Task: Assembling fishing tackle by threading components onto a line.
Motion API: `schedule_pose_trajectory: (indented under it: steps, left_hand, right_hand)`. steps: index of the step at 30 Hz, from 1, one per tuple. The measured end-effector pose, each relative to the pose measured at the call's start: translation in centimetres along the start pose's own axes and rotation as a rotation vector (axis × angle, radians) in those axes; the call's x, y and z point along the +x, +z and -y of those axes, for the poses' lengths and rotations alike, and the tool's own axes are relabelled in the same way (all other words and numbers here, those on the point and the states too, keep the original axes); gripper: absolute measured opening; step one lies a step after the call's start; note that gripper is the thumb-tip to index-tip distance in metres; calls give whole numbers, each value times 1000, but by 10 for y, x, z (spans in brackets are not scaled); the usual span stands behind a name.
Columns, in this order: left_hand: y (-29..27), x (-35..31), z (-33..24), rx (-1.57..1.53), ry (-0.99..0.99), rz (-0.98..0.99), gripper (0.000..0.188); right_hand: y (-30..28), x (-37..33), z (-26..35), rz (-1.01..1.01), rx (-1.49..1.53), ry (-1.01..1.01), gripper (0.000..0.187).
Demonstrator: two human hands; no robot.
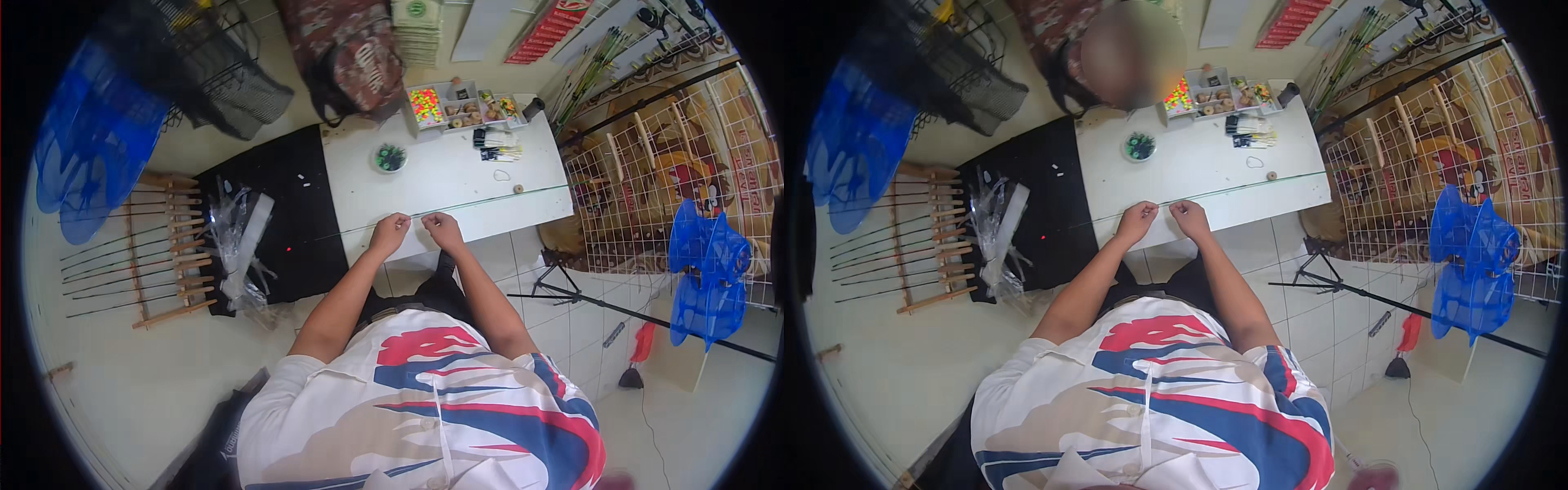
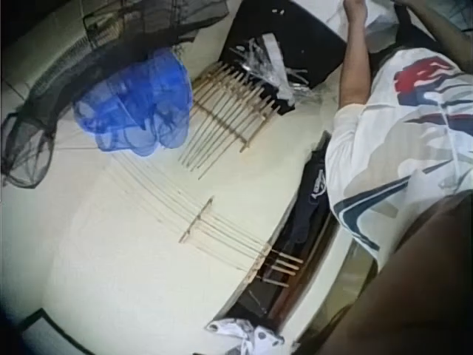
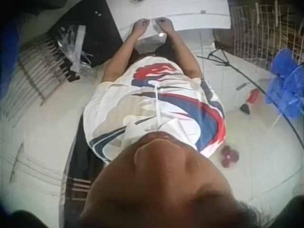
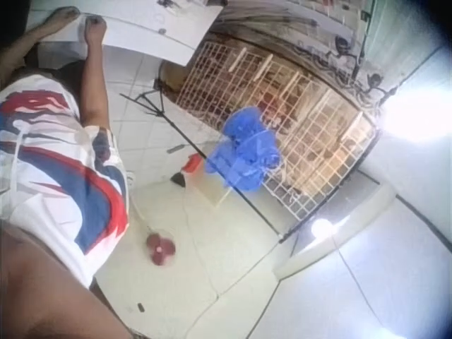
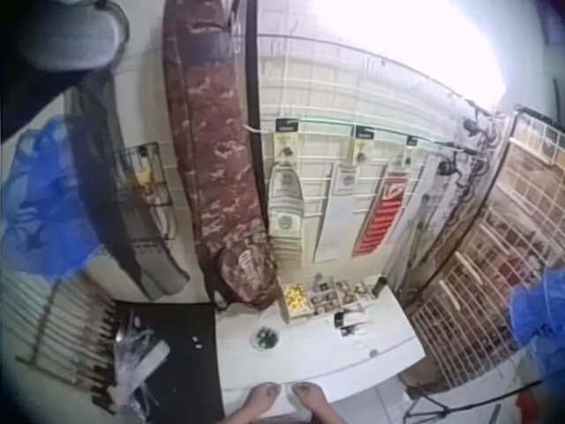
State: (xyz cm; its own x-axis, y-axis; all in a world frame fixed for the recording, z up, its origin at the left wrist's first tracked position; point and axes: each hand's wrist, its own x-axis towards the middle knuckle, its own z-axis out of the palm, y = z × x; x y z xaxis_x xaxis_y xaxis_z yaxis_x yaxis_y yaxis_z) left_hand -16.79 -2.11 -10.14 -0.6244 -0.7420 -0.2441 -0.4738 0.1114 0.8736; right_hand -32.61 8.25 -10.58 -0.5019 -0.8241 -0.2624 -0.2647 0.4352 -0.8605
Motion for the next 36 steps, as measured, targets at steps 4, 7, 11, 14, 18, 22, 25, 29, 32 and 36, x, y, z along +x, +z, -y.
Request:
schedule_pose_trajectory:
  steps: [4,7,11,14,18,22,25,29,32,36]
  left_hand:
    - [47,16,-36,36,-23,65,21]
    - [76,28,-60,209,153,-12,22]
    - [120,48,-95,452,221,-103,27]
    - [146,67,-102,633,244,-118,30]
    - [168,90,-103,739,246,-38,20]
    - [171,95,-97,820,215,101,7]
    - [171,94,-91,800,234,99,6]
    - [166,80,-89,821,203,57,9]
    - [154,69,-79,876,150,43,12]
    - [134,56,-81,894,33,56,12]
  right_hand:
    - [-54,11,-23,-45,51,22,27]
    - [-92,17,-45,-53,46,32,27]
    - [-149,25,-72,-62,55,128,27]
    - [-182,29,-80,-132,6,120,25]
    - [-215,34,-104,-341,-153,42,24]
    - [-238,38,-110,-400,-342,24,40]
    - [-246,43,-109,-337,-429,17,37]
    - [-247,45,-109,-223,-628,81,34]
    - [-244,45,-103,-203,-717,40,29]
    - [-236,42,-102,-196,-776,-87,18]
